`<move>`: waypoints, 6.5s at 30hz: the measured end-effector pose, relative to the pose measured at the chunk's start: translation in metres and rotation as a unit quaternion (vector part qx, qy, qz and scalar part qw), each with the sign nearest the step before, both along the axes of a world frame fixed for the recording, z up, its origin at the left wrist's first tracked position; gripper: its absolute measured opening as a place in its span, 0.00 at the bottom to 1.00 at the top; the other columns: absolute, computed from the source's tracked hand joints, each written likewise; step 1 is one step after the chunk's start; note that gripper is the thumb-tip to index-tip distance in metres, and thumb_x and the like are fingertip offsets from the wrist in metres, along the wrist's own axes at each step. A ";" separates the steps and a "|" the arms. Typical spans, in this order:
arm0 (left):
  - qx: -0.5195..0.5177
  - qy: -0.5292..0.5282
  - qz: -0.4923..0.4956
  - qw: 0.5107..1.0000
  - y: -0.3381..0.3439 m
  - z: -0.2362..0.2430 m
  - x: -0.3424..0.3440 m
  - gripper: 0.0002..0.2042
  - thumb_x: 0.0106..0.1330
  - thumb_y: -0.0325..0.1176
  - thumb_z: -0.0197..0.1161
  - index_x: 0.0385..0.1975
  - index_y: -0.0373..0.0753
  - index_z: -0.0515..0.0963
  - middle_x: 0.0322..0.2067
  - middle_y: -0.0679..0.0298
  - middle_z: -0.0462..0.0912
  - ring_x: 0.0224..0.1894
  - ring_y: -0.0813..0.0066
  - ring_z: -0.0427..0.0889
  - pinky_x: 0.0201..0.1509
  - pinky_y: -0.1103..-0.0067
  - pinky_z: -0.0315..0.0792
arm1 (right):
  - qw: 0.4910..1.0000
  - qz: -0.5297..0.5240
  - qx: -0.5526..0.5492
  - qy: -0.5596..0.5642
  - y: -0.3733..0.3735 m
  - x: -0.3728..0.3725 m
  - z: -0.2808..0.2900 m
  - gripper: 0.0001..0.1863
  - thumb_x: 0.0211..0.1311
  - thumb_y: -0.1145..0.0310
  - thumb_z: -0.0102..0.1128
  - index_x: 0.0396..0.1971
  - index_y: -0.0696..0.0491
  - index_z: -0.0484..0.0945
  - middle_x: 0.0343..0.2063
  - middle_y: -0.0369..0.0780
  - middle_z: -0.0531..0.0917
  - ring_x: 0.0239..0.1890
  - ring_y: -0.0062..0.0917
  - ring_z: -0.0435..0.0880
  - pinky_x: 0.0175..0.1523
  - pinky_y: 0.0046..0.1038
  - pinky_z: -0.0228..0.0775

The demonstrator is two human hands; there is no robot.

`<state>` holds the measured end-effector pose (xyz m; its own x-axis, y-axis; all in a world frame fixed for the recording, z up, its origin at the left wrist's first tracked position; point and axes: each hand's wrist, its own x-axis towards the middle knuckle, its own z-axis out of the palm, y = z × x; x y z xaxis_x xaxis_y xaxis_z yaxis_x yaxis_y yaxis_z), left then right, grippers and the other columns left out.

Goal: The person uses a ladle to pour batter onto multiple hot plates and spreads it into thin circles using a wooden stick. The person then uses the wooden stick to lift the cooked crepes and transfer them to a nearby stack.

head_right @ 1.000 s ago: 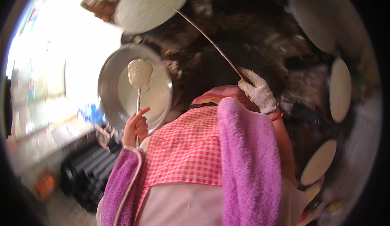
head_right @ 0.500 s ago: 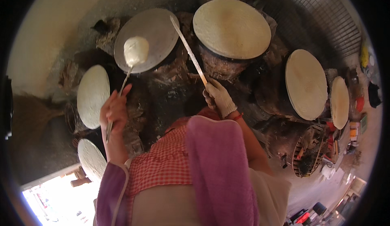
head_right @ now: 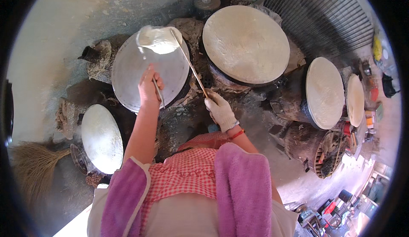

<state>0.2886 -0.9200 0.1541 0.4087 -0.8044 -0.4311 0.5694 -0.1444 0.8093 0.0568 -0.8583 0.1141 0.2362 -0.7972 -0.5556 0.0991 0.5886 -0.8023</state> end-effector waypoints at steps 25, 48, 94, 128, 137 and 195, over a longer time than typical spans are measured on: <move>0.086 -0.168 -0.022 0.982 0.256 0.016 0.117 0.11 0.70 0.28 0.57 0.49 0.37 0.69 0.22 0.66 0.76 0.13 0.86 0.66 0.14 0.87 0.57 | 0.996 -0.074 -0.044 0.032 -0.040 0.068 0.021 0.22 0.69 0.62 0.57 0.59 0.52 0.69 0.21 0.30 0.72 0.13 0.11 0.63 0.14 0.16 0.51; 0.048 -0.198 0.148 0.968 0.181 -0.121 0.103 0.18 0.52 0.13 0.55 0.43 0.34 0.78 0.65 0.48 0.64 0.63 0.64 0.70 0.64 0.74 0.64 | 0.992 0.123 0.001 0.000 -0.104 0.065 0.023 0.24 0.66 0.61 0.58 0.59 0.53 0.69 0.21 0.30 0.72 0.14 0.11 0.67 0.15 0.16 0.56; -0.018 -0.180 0.346 0.921 0.246 0.026 0.051 0.14 0.78 0.37 0.46 0.55 0.38 0.67 0.20 0.71 0.63 0.15 0.86 0.58 0.15 0.86 0.54 | 0.965 0.235 -0.090 0.069 -0.150 0.088 0.034 0.21 0.65 0.57 0.61 0.53 0.54 0.77 0.18 0.31 0.75 0.14 0.12 0.67 0.17 0.19 0.57; 0.086 -0.114 0.219 0.965 0.213 0.045 0.142 0.15 0.78 0.38 0.45 0.56 0.38 0.69 0.20 0.72 0.61 0.14 0.88 0.57 0.14 0.87 0.52 | 0.868 0.352 -0.257 0.240 -0.260 0.113 0.017 0.18 0.62 0.75 0.58 0.53 0.52 0.79 0.32 0.32 0.85 0.24 0.12 0.77 0.28 0.18 0.71; 0.201 -0.369 0.101 0.902 0.235 0.027 0.126 0.24 0.72 0.29 0.52 0.68 0.47 0.64 0.24 0.72 0.70 0.18 0.88 0.63 0.19 0.88 0.58 | 0.760 0.471 -0.392 0.218 -0.212 0.088 0.029 0.16 0.60 0.71 0.62 0.50 0.53 0.80 0.32 0.39 0.86 0.23 0.17 0.80 0.29 0.24 0.75; -0.072 0.077 0.228 0.968 0.414 0.029 0.119 0.18 0.77 0.38 0.47 0.59 0.35 0.69 0.20 0.74 0.54 0.16 0.89 0.50 0.14 0.88 0.48 | 0.767 0.230 -0.320 0.507 0.090 0.038 -0.032 0.22 0.69 0.49 0.47 0.36 0.55 0.75 0.33 0.52 0.82 0.37 0.51 0.81 0.41 0.49 0.70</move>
<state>0.4075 -0.5062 0.1833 0.6750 -0.6118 -0.4124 0.6628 0.2573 0.7032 0.0949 -0.7680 0.0821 0.2792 -0.9452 -0.1693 -0.8659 -0.1716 -0.4699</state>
